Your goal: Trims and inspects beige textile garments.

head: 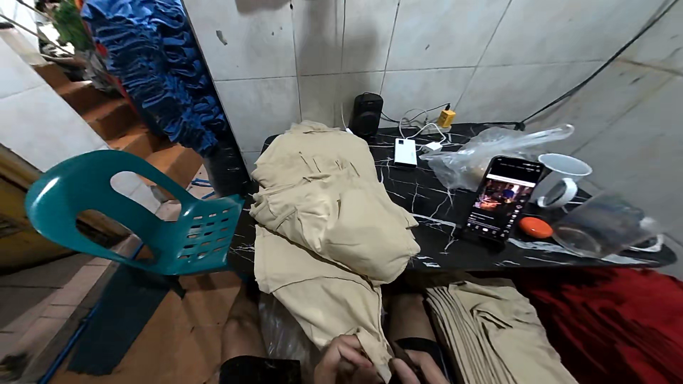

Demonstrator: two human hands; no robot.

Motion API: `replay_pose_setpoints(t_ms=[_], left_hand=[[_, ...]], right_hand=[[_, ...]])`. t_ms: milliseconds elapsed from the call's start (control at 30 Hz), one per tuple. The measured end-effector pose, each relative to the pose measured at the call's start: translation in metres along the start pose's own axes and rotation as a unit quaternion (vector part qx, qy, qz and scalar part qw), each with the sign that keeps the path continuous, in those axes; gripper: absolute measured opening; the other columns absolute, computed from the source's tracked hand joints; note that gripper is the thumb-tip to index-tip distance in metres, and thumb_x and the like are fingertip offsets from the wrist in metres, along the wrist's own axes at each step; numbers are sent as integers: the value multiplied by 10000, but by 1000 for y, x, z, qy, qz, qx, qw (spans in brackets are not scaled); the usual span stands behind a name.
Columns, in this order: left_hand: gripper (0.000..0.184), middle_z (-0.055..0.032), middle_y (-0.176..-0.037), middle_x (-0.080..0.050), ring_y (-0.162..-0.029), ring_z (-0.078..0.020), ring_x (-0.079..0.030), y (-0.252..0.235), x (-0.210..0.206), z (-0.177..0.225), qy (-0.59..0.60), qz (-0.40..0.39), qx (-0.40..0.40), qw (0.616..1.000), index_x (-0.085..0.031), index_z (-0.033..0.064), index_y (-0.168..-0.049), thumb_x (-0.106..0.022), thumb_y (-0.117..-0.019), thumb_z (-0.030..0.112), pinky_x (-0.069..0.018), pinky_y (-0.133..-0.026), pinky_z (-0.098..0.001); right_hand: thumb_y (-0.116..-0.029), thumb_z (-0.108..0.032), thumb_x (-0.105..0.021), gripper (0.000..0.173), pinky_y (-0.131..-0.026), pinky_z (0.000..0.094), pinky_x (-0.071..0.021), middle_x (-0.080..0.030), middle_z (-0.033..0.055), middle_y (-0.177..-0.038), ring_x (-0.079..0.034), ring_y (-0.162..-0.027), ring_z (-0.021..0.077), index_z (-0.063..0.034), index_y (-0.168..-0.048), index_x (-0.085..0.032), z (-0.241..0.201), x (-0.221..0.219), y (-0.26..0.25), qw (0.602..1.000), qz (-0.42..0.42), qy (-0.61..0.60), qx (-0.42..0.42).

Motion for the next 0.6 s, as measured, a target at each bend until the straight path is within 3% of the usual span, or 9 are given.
replay_pose_setpoints(t_ms=[100, 200, 267, 333, 400, 600], left_hand=[[64, -54, -1108, -686, -868, -94, -714, -1, -2, 2, 7, 11, 4, 1000, -638, 45, -1009, -682, -972, 71, -646, -738, -290], [118, -35, -1016, -703, -855, -79, -700, -1, -5, 5, -10, 26, -2, 1000, -674, 31, -1009, -736, -913, 3, -632, -756, -266], [232, -21, -1004, -753, -831, -80, -727, -1, -3, 7, -30, 48, -1, 998, -713, 26, -1095, -763, -875, -27, -641, -764, -275], [261, -49, -1005, -777, -813, -105, -747, -1, 1, 6, -43, 57, -3, 997, -741, 0, -1129, -757, -872, -43, -650, -760, -293], [146, -65, -956, -768, -791, -106, -734, -1, 5, 2, -57, 58, -8, 997, -768, -1, -1020, -740, -884, -46, -641, -725, -275], [52, -14, -961, -703, -794, -60, -691, -2, 7, -1, -31, 44, -1, 999, -699, 37, -966, -692, -932, -2, -622, -710, -247]], right_hand=[[-1016, -230, -661, 300, -569, 267, -499, -608, 71, -733, -560, -612, 99, 67, -1052, -643, 7, -2, -3, 995, 35, -93, -31], [-928, -134, -761, 320, -707, 278, -590, -688, 93, -945, -662, -790, 105, 57, -1152, -634, 11, -6, -6, 981, -3, -188, -40], [-902, -100, -781, 265, -734, 257, -577, -698, 94, -971, -660, -826, 93, 53, -1095, -683, 14, -9, -7, 977, -12, -209, -31], [-899, -86, -785, 202, -747, 251, -575, -699, 97, -950, -660, -829, 92, 47, -1030, -710, 16, -11, -8, 978, -18, -208, -17], [-898, -80, -782, 186, -765, 255, -576, -700, 109, -950, -665, -847, 105, 44, -1018, -714, 16, -13, -8, 980, -22, -196, 2], [-931, -249, -776, 344, -743, 314, -575, -702, 173, -945, -672, -814, 179, 51, -1084, -703, 10, -3, -9, 998, -32, -36, 32]])
Point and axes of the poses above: each hand's wrist, its own y-axis away from the middle knuckle, its own x-axis out of the back of the hand, z = x × y, the point moved 3 cm from there along -y, towards the middle knuckle
